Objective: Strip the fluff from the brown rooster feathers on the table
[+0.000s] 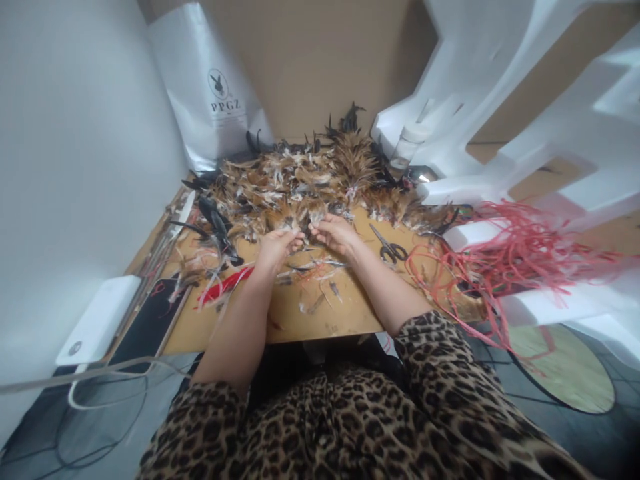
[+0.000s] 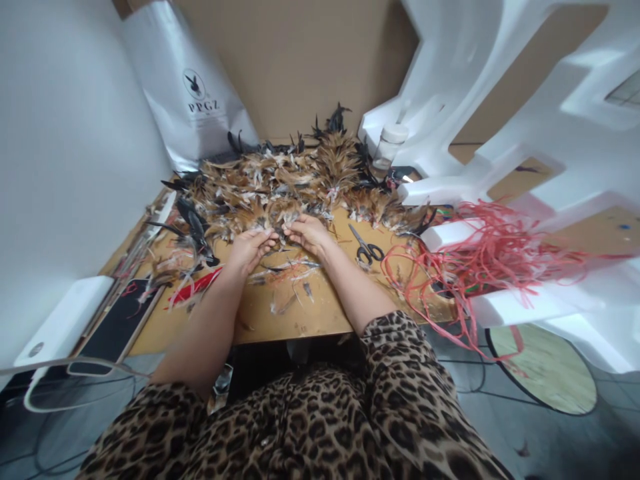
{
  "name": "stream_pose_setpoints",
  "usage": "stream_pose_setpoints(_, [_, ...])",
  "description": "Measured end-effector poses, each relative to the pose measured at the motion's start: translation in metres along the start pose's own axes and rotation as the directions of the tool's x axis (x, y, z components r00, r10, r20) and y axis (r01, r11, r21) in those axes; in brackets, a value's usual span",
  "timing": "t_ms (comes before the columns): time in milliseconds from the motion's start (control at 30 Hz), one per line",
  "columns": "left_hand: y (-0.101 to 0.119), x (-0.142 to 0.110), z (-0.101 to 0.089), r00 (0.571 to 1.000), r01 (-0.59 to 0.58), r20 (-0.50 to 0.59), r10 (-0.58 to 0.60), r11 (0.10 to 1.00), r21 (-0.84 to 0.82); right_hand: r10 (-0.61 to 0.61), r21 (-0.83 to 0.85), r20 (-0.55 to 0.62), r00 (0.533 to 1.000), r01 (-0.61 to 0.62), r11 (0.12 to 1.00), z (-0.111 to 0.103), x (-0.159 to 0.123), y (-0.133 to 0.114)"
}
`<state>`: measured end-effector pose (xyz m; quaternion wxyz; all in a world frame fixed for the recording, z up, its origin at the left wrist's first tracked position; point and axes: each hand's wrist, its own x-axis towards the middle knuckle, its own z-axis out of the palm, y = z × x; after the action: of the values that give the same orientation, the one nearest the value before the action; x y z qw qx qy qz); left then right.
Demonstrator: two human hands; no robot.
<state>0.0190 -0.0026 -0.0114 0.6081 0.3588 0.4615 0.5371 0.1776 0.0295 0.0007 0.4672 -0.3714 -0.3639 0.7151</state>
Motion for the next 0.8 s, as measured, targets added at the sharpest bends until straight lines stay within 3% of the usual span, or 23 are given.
stream_pose_setpoints(333, [0.000, -0.004, 0.004, 0.998, 0.037, 0.040, -0.038, 0.999, 0.017, -0.010, -0.037, 0.053, 0.999, 0.012, 0.999, 0.000, 0.002, 0.008])
stream_pose_setpoints(567, [-0.003, -0.004, 0.005, 0.997, 0.039, 0.071, -0.041, 0.999, 0.029, -0.007, -0.046, 0.024, 1.000, 0.008, 0.999, 0.006, 0.002, 0.015])
stream_pose_setpoints(800, [-0.006, -0.002, 0.003, 0.995, 0.045, 0.087, -0.047, 0.998, 0.033, -0.118, -0.195, -0.010, 0.993, 0.113, 0.974, 0.009, 0.003, 0.019])
